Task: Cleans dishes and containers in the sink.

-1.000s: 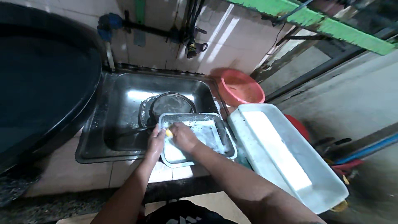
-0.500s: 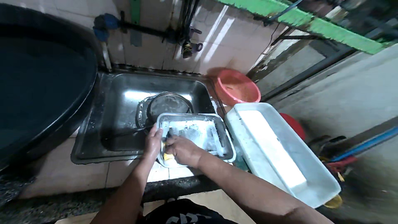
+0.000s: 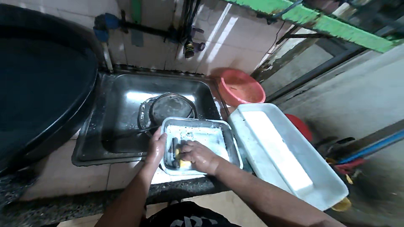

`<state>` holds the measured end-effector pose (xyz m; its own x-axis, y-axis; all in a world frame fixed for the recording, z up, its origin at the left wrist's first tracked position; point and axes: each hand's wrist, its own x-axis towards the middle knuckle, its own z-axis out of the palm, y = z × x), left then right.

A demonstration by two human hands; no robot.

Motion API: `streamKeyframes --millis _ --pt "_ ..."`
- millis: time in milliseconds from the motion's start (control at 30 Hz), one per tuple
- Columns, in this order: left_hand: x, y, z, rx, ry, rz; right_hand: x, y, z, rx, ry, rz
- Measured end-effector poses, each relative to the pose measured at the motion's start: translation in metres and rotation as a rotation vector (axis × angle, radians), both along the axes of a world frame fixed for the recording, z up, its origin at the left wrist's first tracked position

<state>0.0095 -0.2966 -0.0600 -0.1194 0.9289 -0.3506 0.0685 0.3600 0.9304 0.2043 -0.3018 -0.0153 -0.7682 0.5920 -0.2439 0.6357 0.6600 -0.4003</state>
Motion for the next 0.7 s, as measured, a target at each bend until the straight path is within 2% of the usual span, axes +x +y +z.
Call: streamKeyframes --millis 100,200,333,433,500,567,633,700 --pt "-0.003 -0.001 0.002 0.004 0.055 -0.043 -0.039 0.014 -0.011 0.087 0.022 -0.077" --pt "-0.007 0.001 0.0 0.009 0.11 -0.081 -0.046 0.019 -0.013 0.116 0.007 -0.105" --pt "-0.003 0.002 0.008 -0.02 0.15 -0.077 -0.023 -0.003 0.0 -0.028 -0.052 0.034" --pt "-0.001 0.001 0.011 -0.05 0.117 -0.062 0.017 -0.008 0.006 -0.072 -0.062 0.036" --pt "-0.001 0.0 0.011 -0.056 0.107 -0.06 0.047 -0.007 0.006 -0.055 -0.053 -0.054" --pt "-0.001 0.001 0.01 -0.069 0.106 -0.061 0.067 -0.004 0.001 0.011 -0.062 -0.236" --pt "0.0 0.004 0.006 -0.072 0.108 -0.075 0.06 0.001 -0.005 0.065 -0.08 -0.42" --pt "-0.001 0.004 0.004 -0.072 0.156 -0.103 0.027 0.003 -0.008 0.093 -0.114 -0.463"
